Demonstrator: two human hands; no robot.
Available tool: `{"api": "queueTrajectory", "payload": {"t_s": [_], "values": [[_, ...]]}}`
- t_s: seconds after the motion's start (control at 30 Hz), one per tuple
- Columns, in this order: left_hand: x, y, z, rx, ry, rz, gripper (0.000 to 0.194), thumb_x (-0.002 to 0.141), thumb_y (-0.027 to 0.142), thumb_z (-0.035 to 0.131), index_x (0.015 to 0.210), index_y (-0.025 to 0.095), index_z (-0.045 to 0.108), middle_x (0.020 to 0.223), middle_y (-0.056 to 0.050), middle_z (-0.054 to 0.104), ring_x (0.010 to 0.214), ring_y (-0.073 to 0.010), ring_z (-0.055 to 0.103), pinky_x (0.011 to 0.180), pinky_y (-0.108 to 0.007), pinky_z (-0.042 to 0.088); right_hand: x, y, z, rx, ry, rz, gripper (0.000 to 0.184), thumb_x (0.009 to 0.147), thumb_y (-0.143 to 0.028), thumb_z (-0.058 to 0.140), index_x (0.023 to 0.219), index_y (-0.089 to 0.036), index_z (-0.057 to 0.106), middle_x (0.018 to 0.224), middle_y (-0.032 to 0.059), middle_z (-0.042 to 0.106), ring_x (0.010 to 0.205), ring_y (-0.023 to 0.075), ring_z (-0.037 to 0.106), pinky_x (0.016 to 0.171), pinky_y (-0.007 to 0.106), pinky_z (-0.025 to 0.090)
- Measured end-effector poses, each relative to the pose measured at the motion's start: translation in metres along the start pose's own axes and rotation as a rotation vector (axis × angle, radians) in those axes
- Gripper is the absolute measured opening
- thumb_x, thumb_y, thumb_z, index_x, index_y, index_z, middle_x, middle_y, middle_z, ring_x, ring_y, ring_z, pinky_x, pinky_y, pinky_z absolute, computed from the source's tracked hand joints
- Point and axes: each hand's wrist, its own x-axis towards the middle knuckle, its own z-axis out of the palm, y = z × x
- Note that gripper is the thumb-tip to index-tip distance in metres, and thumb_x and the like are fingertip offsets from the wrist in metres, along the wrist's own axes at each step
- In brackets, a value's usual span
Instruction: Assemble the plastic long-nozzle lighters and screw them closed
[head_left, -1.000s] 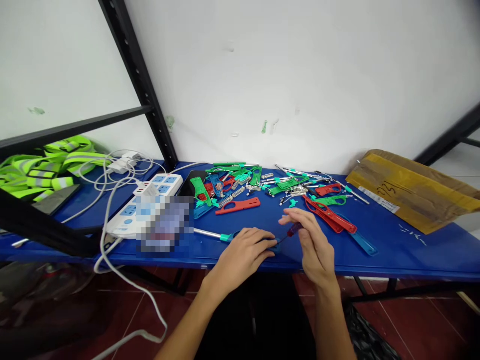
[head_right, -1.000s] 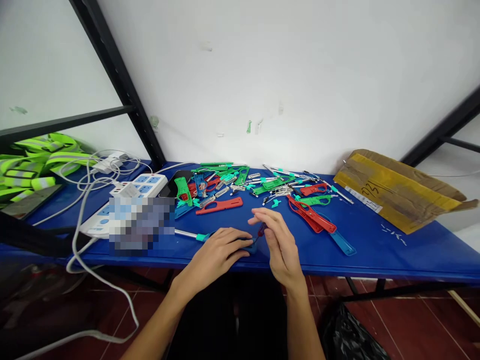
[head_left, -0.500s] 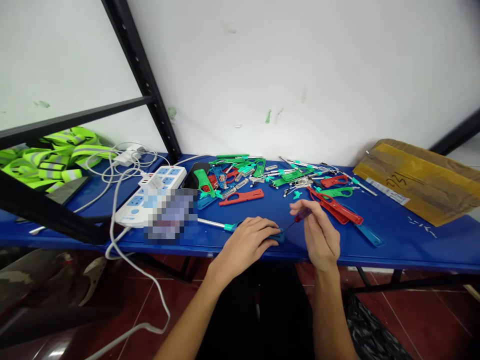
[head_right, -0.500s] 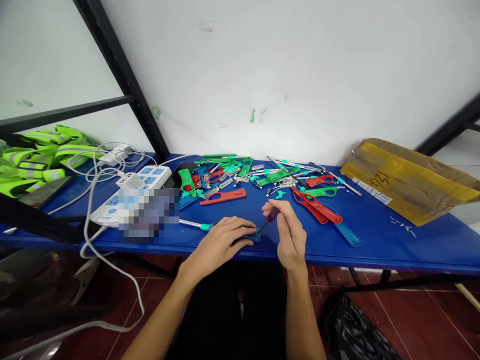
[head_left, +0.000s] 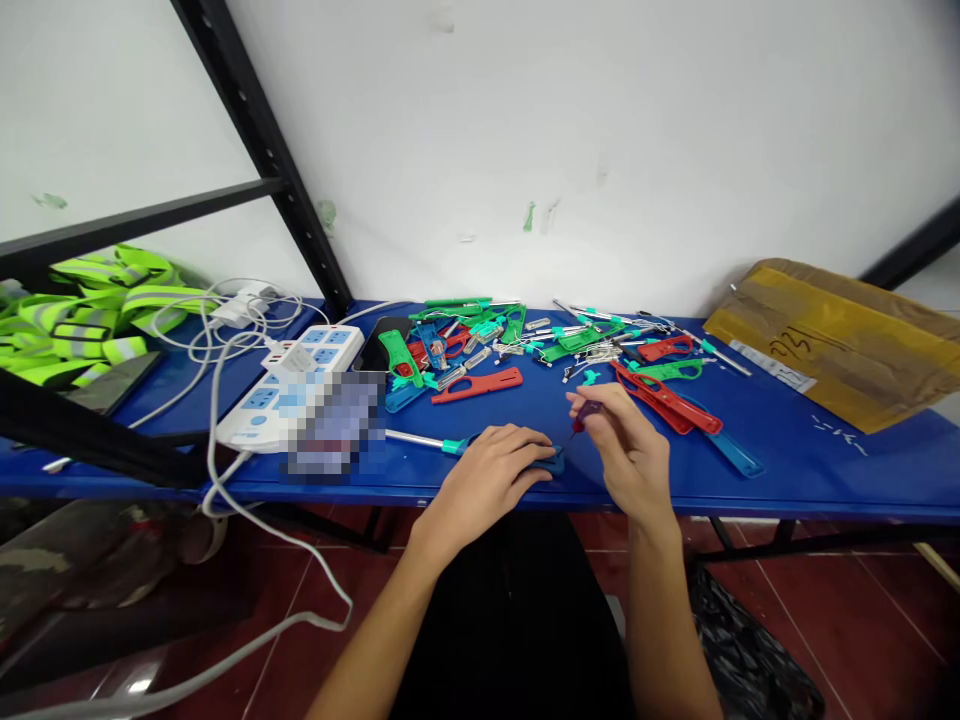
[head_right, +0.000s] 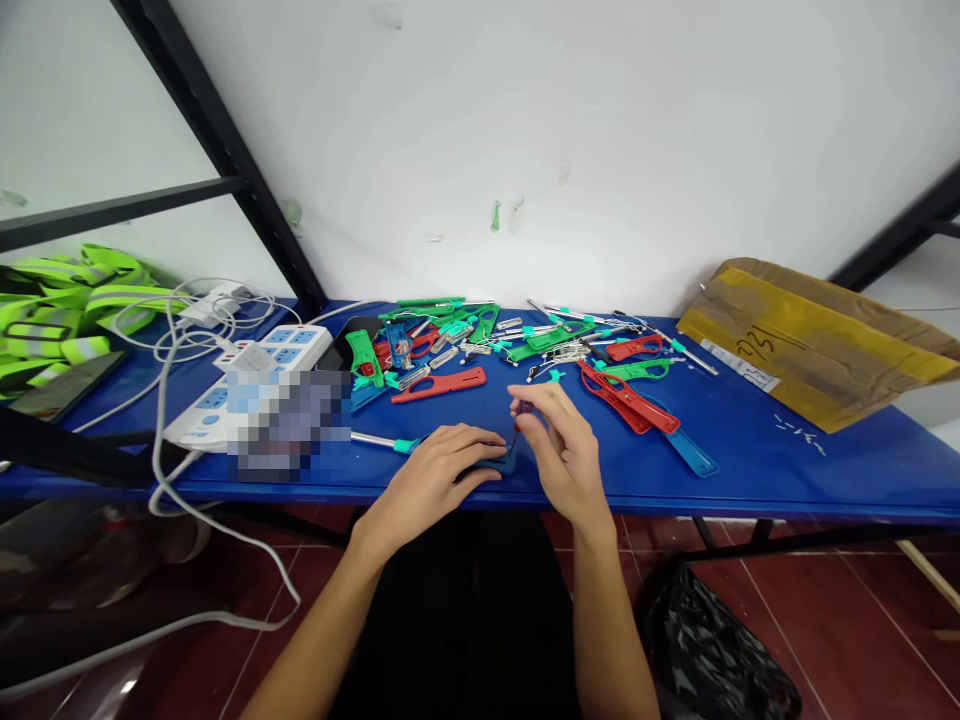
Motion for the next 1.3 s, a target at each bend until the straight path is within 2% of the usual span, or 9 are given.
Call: {"api": "queueTrajectory", "payload": {"t_s": [0.13,0.4,0.53,0.63,0.77,0.93,1.07,1.2,1.3], "values": [[-0.002,0.001,-0.002,-0.004,0.016,-0.009,0.022,0.107,0.032,0.070,0.127,0.023,0.074,0.137,-0.004,0.079,0.124,-0.0231,0.072,0.107,-0.042,0.050,-0.007,-0.004,-0.006,0.074,-0.013,0.052,0.033,0.116,-0.026,0.052,0.138,-0.033,0.075,0.126,0.0058,0.077,0.111,0.0222,0.077,0.101,0.044,0.063],[-0.003,-0.001,-0.002,-0.002,0.032,0.003,0.024,0.108,0.032,0.070,0.129,0.023,0.076,0.135,-0.007,0.079,0.122,-0.0242,0.073,0.107,-0.044,0.053,-0.001,-0.012,-0.002,0.090,0.045,0.081,0.034,0.100,-0.019,0.080,0.129,-0.034,0.078,0.108,0.0008,0.070,0.103,0.0199,0.075,0.096,0.039,0.065],[-0.003,0.000,-0.002,0.008,0.047,0.015,0.023,0.109,0.032,0.068,0.128,0.021,0.075,0.135,-0.007,0.079,0.122,-0.0242,0.073,0.106,-0.043,0.053,0.001,-0.020,0.001,-0.006,-0.075,0.033,0.031,0.104,-0.016,0.073,0.130,-0.032,0.079,0.118,0.0034,0.076,0.105,0.0205,0.075,0.096,0.039,0.063],[-0.004,0.000,-0.001,0.018,0.053,0.017,0.023,0.109,0.032,0.068,0.128,0.021,0.074,0.135,-0.007,0.079,0.123,-0.0240,0.073,0.106,-0.042,0.052,-0.001,-0.021,-0.001,0.086,-0.121,-0.014,0.027,0.110,-0.017,0.064,0.128,-0.029,0.079,0.124,0.0058,0.081,0.106,0.0233,0.079,0.096,0.043,0.065],[-0.004,0.000,0.000,0.023,0.063,0.008,0.024,0.109,0.032,0.068,0.130,0.022,0.073,0.136,-0.007,0.079,0.122,-0.0237,0.074,0.106,-0.042,0.052,-0.003,-0.011,0.000,0.189,-0.031,-0.019,0.023,0.110,-0.020,0.064,0.126,-0.028,0.079,0.111,0.0038,0.083,0.092,0.0210,0.081,0.089,0.041,0.068],[-0.004,0.001,0.000,0.014,0.048,0.006,0.023,0.110,0.032,0.067,0.130,0.021,0.073,0.136,-0.007,0.079,0.123,-0.0237,0.073,0.107,-0.043,0.052,0.007,-0.001,0.010,0.095,0.145,-0.059,0.032,0.093,-0.017,0.086,0.121,-0.032,0.079,0.097,-0.0019,0.074,0.086,0.0176,0.074,0.088,0.038,0.066],[-0.004,0.003,-0.001,0.018,0.043,-0.002,0.022,0.110,0.032,0.067,0.128,0.022,0.073,0.136,-0.006,0.079,0.124,-0.0235,0.073,0.107,-0.042,0.051,0.013,-0.007,0.004,-0.027,0.026,-0.095,0.026,0.105,-0.019,0.072,0.126,-0.032,0.081,0.104,0.0025,0.077,0.093,0.0195,0.074,0.084,0.037,0.063],[-0.005,0.003,-0.002,0.020,0.043,0.001,0.022,0.110,0.032,0.066,0.128,0.021,0.073,0.136,-0.006,0.079,0.123,-0.0234,0.073,0.107,-0.042,0.051,0.007,-0.011,-0.013,0.007,-0.174,-0.042,0.034,0.114,-0.017,0.053,0.131,-0.029,0.080,0.124,0.0065,0.080,0.112,0.0230,0.077,0.095,0.040,0.063],[-0.005,0.001,-0.001,0.034,0.051,0.005,0.022,0.110,0.032,0.066,0.127,0.021,0.074,0.136,-0.006,0.078,0.121,-0.0239,0.073,0.105,-0.042,0.052,-0.005,-0.011,-0.012,0.035,-0.207,0.014,0.039,0.111,-0.009,0.054,0.133,-0.032,0.077,0.110,0.0013,0.082,0.097,0.0177,0.079,0.088,0.034,0.064]]}}
